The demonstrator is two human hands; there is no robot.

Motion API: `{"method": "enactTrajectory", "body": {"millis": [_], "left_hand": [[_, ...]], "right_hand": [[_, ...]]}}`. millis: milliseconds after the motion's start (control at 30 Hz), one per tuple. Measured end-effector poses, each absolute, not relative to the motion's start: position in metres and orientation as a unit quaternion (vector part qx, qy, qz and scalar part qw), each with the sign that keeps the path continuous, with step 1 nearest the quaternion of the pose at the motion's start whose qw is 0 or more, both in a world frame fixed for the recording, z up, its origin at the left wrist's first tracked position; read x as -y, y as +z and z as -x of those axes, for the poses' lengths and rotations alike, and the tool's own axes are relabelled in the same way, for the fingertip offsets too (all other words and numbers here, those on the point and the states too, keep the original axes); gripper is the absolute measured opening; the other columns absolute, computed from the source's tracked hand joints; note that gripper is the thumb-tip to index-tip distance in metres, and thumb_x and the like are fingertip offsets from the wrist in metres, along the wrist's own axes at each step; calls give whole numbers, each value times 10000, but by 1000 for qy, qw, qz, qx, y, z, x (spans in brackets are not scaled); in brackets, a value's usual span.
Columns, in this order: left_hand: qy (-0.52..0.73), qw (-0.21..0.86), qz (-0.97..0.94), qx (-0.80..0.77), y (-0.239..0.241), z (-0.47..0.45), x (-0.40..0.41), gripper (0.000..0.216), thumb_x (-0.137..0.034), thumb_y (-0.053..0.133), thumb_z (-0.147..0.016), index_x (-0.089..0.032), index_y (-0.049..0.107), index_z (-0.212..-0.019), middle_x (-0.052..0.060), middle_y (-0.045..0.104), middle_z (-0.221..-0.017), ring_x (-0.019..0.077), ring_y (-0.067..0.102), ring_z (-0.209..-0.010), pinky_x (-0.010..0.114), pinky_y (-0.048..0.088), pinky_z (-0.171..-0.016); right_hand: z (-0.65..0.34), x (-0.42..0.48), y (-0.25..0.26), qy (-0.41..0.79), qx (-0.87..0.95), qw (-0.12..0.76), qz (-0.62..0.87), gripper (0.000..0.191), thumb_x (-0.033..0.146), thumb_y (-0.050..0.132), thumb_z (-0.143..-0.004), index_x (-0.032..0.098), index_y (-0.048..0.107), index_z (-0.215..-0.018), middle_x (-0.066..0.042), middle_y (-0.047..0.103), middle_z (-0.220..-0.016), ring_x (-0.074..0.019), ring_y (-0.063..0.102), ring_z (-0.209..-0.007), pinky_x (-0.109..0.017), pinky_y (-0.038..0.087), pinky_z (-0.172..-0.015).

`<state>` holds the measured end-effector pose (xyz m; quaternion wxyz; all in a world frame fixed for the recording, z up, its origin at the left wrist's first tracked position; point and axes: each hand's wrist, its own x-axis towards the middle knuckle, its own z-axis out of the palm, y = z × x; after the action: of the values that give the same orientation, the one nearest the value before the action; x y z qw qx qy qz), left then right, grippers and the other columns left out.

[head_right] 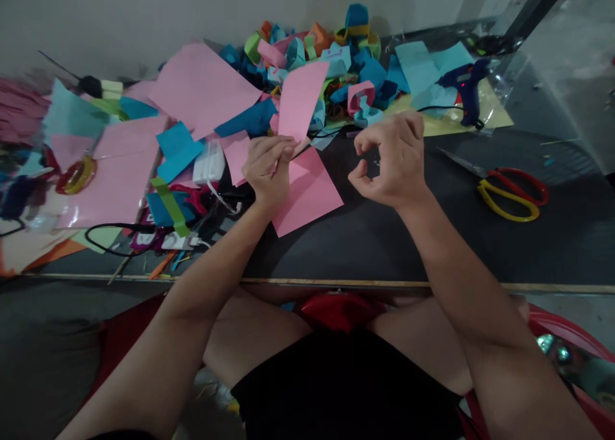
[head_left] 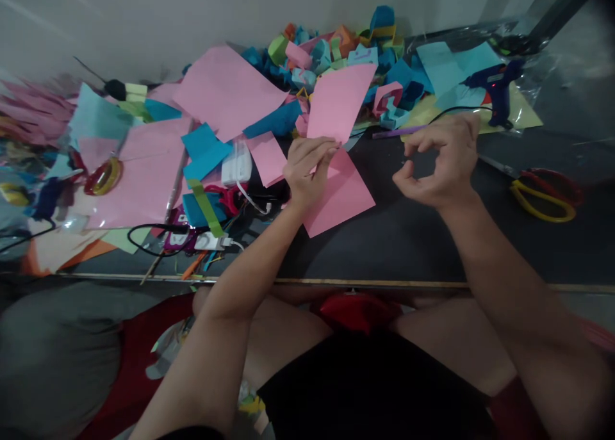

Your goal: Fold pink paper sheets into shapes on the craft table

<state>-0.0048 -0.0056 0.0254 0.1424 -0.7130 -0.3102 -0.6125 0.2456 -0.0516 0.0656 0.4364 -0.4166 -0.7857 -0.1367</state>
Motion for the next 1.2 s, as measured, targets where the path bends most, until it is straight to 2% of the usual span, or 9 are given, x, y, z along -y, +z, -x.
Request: {"method": "enactTrajectory", "body": {"millis": [133,333,500,600,767,900,1000,1100,1200], "left_hand": [[-547,92,760,339,14,4,7,333,-468,520,-1063,-246,760,-999,37,803,-965,179,759,-946,393,589,-902],[-530,6,787,316,8,7,5,282,-449,553,-1052,-268,769,-1043,27,800,-1024,180,746,-1004,419,555,-987],[-526,-31,797,295,9,4,7,249,-425,578,-1046,-263,769,-1048,23,800,-1021,171,743,-986,410,550,-996],[-507,-65,808,292,11,1,11,260,-433,569,-1050,-251,756,-1055,37,795,-1017,172,747,-986,390,567,-976],[-485,-165,813,276,20,-6,27,320,-416,438,-1102,-259,705,-1179,50,775,-1066,142,756,-926,307,601,-832],[-425,-234,848,214,32,-10,38,341,-405,435,-1102,-241,734,-1108,47,793,-1024,138,759,-907,278,605,-796],[-406,-262,850,211,35,-10,41,343,-427,462,-1091,-231,742,-1115,52,803,-1027,134,765,-883,252,594,-747],[-398,-268,850,216,36,-9,40,364,-444,462,-1087,-227,753,-1119,57,807,-1032,136,766,-867,253,590,-735],[-395,-277,849,216,37,-8,40,386,-473,473,-1078,-224,766,-1102,60,812,-1028,147,772,-898,261,599,-773]], "right_hand": [[-233,59,72,-194,789,483,327,478,148,618,-639,302,424,-1048,38,670,-853,-234,661,-782,-476,474,-833],[-230,59,74,-189,802,480,303,469,127,580,-652,283,414,-1063,50,663,-829,-198,609,-730,-429,434,-835],[-227,63,76,-176,804,470,318,486,141,568,-661,288,406,-1095,40,694,-874,-216,637,-768,-445,474,-853],[-223,68,80,-194,800,473,314,454,179,609,-710,282,424,-1112,17,716,-902,-229,668,-812,-441,504,-851],[-220,69,71,-184,808,456,323,387,299,667,-887,313,407,-1173,8,749,-1023,-253,720,-935,-470,524,-893],[-222,67,60,-99,832,373,398,221,455,615,-965,316,483,-1075,-15,754,-1069,-287,708,-1079,-540,506,-1003],[-224,65,56,-65,836,334,431,269,565,599,-969,311,535,-1031,-30,750,-1067,-292,689,-1117,-550,492,-1048],[-226,62,52,-73,835,381,390,353,628,622,-944,308,546,-1073,-29,745,-1068,-286,693,-1091,-542,503,-1014],[-226,59,53,-154,824,464,286,453,637,696,-902,321,517,-1172,5,752,-1047,-249,713,-963,-477,532,-885]]}}
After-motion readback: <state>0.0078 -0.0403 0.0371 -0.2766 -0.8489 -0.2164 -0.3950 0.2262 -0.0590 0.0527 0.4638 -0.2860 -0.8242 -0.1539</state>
